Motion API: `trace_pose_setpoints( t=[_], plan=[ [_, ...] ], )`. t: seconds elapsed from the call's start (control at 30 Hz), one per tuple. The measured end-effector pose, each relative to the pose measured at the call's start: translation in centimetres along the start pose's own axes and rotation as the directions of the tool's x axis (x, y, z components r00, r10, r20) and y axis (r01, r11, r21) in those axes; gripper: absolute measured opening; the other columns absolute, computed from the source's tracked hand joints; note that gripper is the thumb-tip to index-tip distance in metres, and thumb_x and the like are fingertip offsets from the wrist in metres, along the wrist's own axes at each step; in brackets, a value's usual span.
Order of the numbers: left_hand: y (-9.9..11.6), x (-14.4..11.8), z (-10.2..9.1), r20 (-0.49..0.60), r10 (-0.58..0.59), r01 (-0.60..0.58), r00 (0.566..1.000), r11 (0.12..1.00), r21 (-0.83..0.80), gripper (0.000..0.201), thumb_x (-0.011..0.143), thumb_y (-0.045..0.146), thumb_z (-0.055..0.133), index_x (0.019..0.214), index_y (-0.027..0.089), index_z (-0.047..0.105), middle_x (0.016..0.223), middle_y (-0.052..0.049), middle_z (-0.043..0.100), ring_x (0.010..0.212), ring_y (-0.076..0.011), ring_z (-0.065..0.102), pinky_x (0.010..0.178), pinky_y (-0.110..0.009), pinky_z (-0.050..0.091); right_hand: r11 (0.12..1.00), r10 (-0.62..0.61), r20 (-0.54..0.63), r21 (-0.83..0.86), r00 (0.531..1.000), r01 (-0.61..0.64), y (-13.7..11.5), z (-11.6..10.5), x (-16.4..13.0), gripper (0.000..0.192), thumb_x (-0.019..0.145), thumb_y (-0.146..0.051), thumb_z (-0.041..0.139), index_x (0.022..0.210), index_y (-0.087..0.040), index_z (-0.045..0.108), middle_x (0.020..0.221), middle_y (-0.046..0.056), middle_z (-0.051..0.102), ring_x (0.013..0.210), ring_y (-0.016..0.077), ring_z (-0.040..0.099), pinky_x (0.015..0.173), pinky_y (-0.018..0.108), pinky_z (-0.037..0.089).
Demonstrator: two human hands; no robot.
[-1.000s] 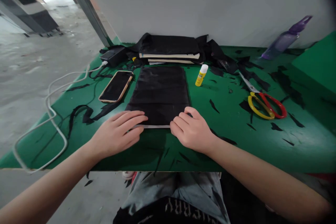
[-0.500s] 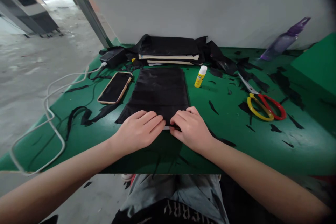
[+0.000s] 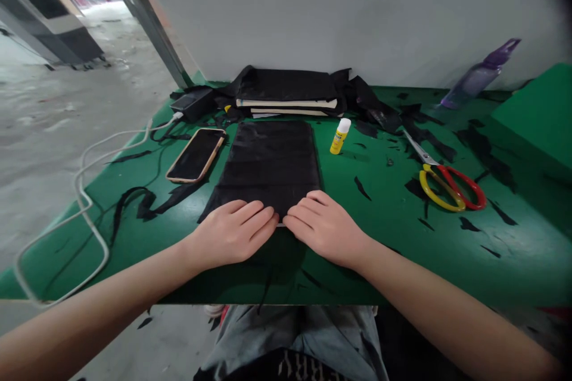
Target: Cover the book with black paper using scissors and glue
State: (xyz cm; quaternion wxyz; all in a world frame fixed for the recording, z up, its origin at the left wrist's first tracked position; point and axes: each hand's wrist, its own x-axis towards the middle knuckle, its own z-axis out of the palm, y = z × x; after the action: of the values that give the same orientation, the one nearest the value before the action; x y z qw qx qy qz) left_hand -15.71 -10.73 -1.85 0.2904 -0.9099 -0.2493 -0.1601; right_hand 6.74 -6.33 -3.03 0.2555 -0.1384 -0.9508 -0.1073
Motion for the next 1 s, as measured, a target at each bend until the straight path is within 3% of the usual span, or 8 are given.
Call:
trace_pose_setpoints(
  t=[0.13,0.27,0.4,0.57,0.83,1.0],
  plan=[
    [-0.3,-2.1,-0.2,0.015,-0.024,0.024,1.000,1.000,-0.020,0.023,0.088,0.011,0.051,0.108,0.012,0.064,0.103,-0.008,0.070,0.095,-0.0205,0.064,0.070,-0.031,0.054,0.998,-0.056,-0.002,0.010,0.998,0.056,-0.1,-0.2,0.0,0.018,0.091,-0.010,0.047,0.091,-0.014,0.065,0.088,0.007,0.068,0.082,0.0161,0.059,0.077,0.034,0.043],
    [-0.9,-4.5,-0.8,0.058,-0.057,0.059,0.997,0.998,-0.032,0.029,0.089,0.009,0.052,0.116,0.012,0.062,0.112,-0.010,0.069,0.105,-0.0226,0.064,0.080,-0.032,0.055,1.000,-0.021,-0.006,-0.012,1.000,0.021,-0.4,-0.3,-0.2,0.021,0.091,-0.011,0.047,0.097,-0.013,0.067,0.098,0.007,0.071,0.089,0.0163,0.063,0.076,0.031,0.050],
    [-1.5,-6.5,-1.5,0.103,-0.095,0.095,0.990,0.995,0.004,0.034,0.091,0.009,0.047,0.124,0.008,0.057,0.126,-0.014,0.062,0.120,-0.0261,0.056,0.092,-0.037,0.053,0.998,-0.030,-0.042,-0.060,0.999,0.028,-0.5,-0.6,-0.4,0.023,0.089,-0.010,0.050,0.101,-0.012,0.069,0.110,0.006,0.071,0.099,0.0179,0.065,0.085,0.031,0.054],
    [-1.7,-8.5,-1.7,0.150,-0.146,0.142,0.978,0.989,0.035,0.039,0.093,0.009,0.044,0.131,0.007,0.050,0.131,-0.014,0.059,0.125,-0.0265,0.051,0.098,-0.039,0.049,0.993,-0.074,0.006,-0.092,0.997,0.074,-0.5,-0.9,-0.5,0.025,0.088,-0.008,0.050,0.102,-0.012,0.070,0.109,0.005,0.071,0.101,0.0182,0.066,0.087,0.031,0.056],
    [-1.5,-9.2,-1.6,0.243,-0.160,0.163,0.957,0.987,0.007,0.045,0.095,0.010,0.038,0.139,0.014,0.042,0.134,-0.010,0.056,0.128,-0.0233,0.048,0.103,-0.035,0.046,0.984,-0.129,0.052,-0.115,0.990,0.134,-1.0,-1.0,-0.6,0.025,0.086,-0.008,0.053,0.106,-0.007,0.068,0.111,0.011,0.070,0.103,0.0224,0.066,0.086,0.035,0.057],
    [-1.7,-9.2,-2.1,0.285,-0.186,0.210,0.940,0.976,-0.054,0.057,0.095,0.008,0.038,0.149,0.017,0.023,0.137,-0.009,0.054,0.131,-0.0208,0.045,0.106,-0.034,0.043,0.992,-0.109,0.087,-0.060,0.990,0.114,-0.8,-0.9,-0.8,0.028,0.089,-0.011,0.049,0.110,-0.009,0.067,0.116,0.007,0.068,0.107,0.0213,0.064,0.088,0.034,0.056]
  ],
)
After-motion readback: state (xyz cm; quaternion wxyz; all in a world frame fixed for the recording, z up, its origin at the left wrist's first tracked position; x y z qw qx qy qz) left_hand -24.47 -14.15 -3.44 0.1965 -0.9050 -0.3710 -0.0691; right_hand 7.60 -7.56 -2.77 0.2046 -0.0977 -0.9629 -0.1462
